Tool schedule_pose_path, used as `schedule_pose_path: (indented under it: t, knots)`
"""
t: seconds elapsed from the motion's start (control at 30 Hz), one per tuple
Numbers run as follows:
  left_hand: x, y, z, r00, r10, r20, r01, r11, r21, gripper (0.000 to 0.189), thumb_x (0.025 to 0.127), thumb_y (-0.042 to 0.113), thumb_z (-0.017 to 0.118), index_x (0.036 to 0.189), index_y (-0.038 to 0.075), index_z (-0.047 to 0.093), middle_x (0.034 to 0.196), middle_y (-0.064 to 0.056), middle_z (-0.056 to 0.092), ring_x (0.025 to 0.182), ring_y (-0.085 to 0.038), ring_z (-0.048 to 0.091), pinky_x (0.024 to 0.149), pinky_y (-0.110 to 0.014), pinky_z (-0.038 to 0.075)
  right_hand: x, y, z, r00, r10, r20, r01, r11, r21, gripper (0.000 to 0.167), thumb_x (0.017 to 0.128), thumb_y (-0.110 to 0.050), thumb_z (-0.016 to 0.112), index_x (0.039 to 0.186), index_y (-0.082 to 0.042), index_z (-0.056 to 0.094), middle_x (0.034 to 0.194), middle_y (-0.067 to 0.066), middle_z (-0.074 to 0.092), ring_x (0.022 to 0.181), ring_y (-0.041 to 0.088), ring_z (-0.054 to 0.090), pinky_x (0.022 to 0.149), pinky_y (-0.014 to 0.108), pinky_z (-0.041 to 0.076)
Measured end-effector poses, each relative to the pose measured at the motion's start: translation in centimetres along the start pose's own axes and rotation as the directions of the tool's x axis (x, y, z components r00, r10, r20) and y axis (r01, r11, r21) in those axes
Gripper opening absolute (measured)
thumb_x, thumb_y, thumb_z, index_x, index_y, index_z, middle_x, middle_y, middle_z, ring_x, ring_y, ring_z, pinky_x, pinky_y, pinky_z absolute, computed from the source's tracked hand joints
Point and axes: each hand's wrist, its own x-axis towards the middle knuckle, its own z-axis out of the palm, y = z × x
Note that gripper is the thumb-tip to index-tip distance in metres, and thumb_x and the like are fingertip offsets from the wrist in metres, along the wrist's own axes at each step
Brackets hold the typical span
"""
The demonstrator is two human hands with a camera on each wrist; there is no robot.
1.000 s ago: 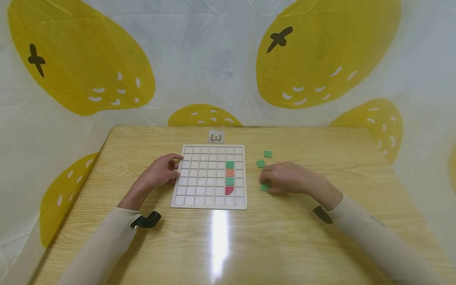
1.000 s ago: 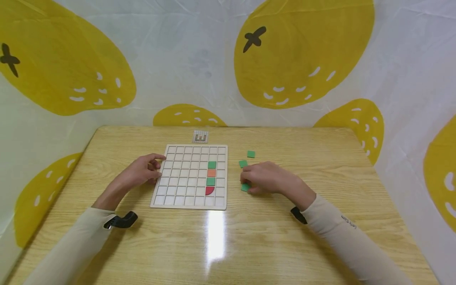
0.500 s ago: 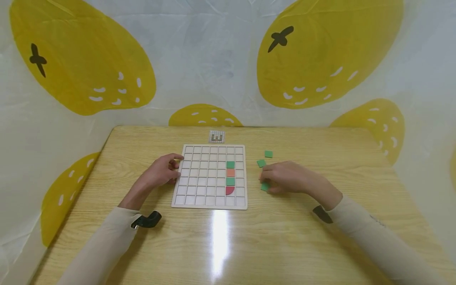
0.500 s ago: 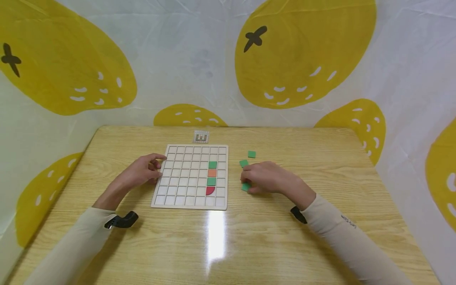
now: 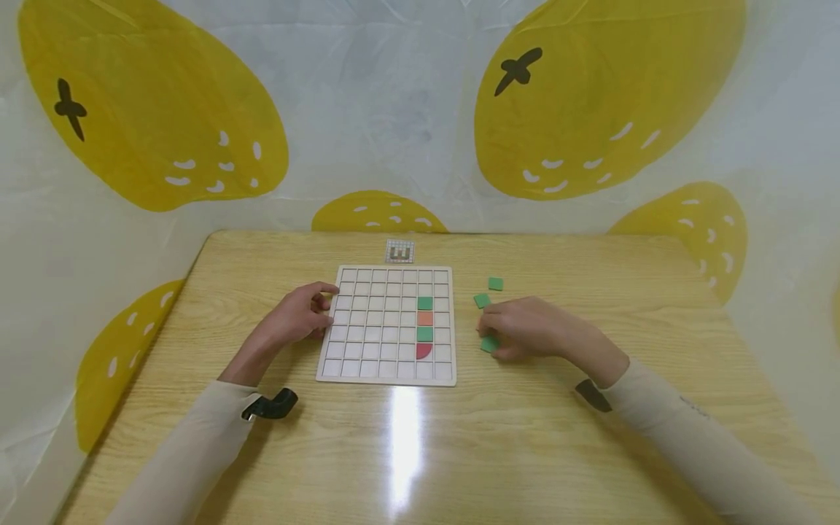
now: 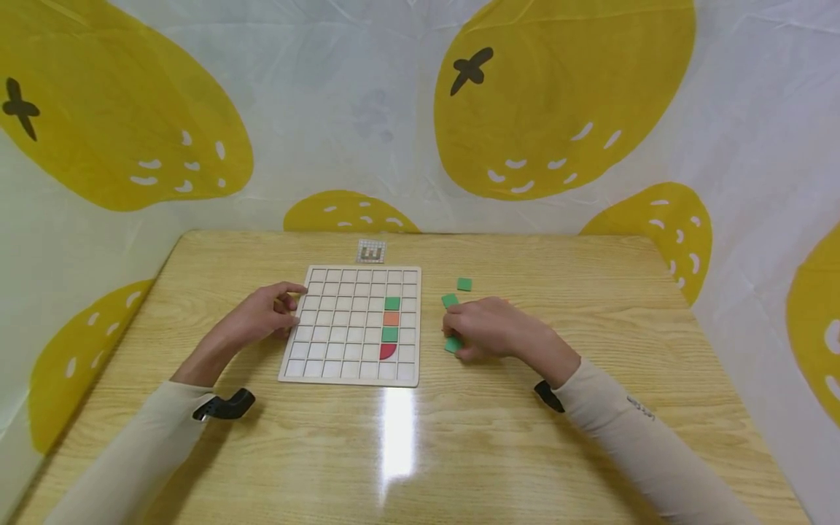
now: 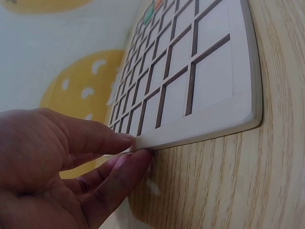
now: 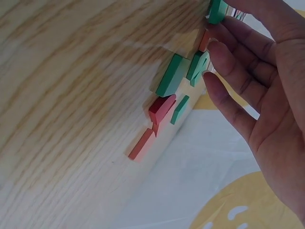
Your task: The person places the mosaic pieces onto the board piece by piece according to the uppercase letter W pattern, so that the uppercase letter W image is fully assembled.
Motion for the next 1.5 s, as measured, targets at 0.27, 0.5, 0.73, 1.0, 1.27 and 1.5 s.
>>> schedule_pose_path:
  t: [0.27, 0.5, 0.73, 1.0, 1.27, 1.5]
  knots:
    - [0.0, 0.0, 0.0, 1.0, -0.004, 0.001, 0.004, 1.0, -0.006, 0.058, 0.092, -0.008, 0.062, 0.147, -0.002, 0.045, 0.108, -0.019, 0.05, 0.084, -0.024, 0.053, 0.065, -0.032, 0.053, 0.3, 0.1, -0.3, 1.0, 0.02, 0.006, -0.02, 0.999, 0.038, 0.018, 0.084, -0.026, 0.077, 0.097, -0.018, 0.068, 0.087, -0.01, 0.06, 0.073, 0.005, 0.052, 0.067, 0.027, 0.051]
    - [0.0, 0.1, 0.0, 1.0, -0.006, 0.0, 0.006, 1.0, 0.004, 0.058, 0.092, -0.007, 0.062, 0.147, -0.003, 0.044, 0.108, -0.018, 0.05, 0.084, -0.024, 0.053, 0.066, -0.032, 0.052, 0.8, 0.2, -0.5, 1.0, 0.007, -0.018, -0.006, 0.998, 0.067, 0.014, 0.086, -0.026, 0.076, 0.095, -0.022, 0.067, 0.086, -0.012, 0.063, 0.075, 0.003, 0.055, 0.066, 0.027, 0.05]
    - [0.1, 0.1, 0.0, 1.0, 0.002, 0.0, -0.002, 1.0, 0.011, 0.058, 0.092, -0.007, 0.062, 0.147, -0.003, 0.044, 0.108, -0.018, 0.05, 0.086, -0.024, 0.053, 0.067, -0.033, 0.053, 1.4, 0.0, -0.9, 0.999, 0.006, -0.038, -0.003, 0.997, 0.072, 0.012, 0.087, -0.028, 0.075, 0.093, -0.023, 0.065, 0.081, -0.012, 0.059, 0.074, 0.003, 0.051, 0.062, 0.025, 0.045]
    - [0.1, 0.0, 0.0, 1.0, -0.002, -0.003, 0.002, 1.0, 0.017, 0.058, 0.092, -0.007, 0.063, 0.147, -0.003, 0.045, 0.108, -0.018, 0.05, 0.085, -0.024, 0.053, 0.066, -0.033, 0.052, 2.3, -0.5, -1.1, 0.999, 0.002, -0.035, 0.002, 0.995, 0.098, 0.013, 0.088, -0.028, 0.074, 0.094, -0.022, 0.064, 0.08, -0.008, 0.06, 0.071, 0.004, 0.049, 0.059, 0.023, 0.041]
    - [0.2, -0.2, 0.0, 1.0, -0.004, -0.004, 0.004, 1.0, 0.02, 0.058, 0.092, -0.007, 0.063, 0.147, -0.002, 0.045, 0.109, -0.018, 0.051, 0.084, -0.024, 0.054, 0.066, -0.032, 0.052, 3.4, -0.9, -1.5, 1.0, 0.001, -0.008, 0.0, 0.993, 0.117, 0.013, 0.088, -0.026, 0.072, 0.099, -0.021, 0.066, 0.081, -0.008, 0.061, 0.069, 0.004, 0.05, 0.059, 0.024, 0.041]
    - [0.2, -0.1, 0.0, 1.0, -0.01, -0.003, 0.01, 1.0, 0.019, 0.058, 0.093, -0.006, 0.063, 0.148, -0.001, 0.045, 0.109, -0.019, 0.051, 0.084, -0.024, 0.053, 0.066, -0.033, 0.052, 4.4, -1.3, -1.8, 1.0, -0.022, 0.001, 0.022, 0.991, 0.131, 0.014, 0.091, -0.029, 0.071, 0.1, -0.021, 0.066, 0.087, -0.009, 0.063, 0.069, 0.005, 0.051, 0.06, 0.024, 0.042]
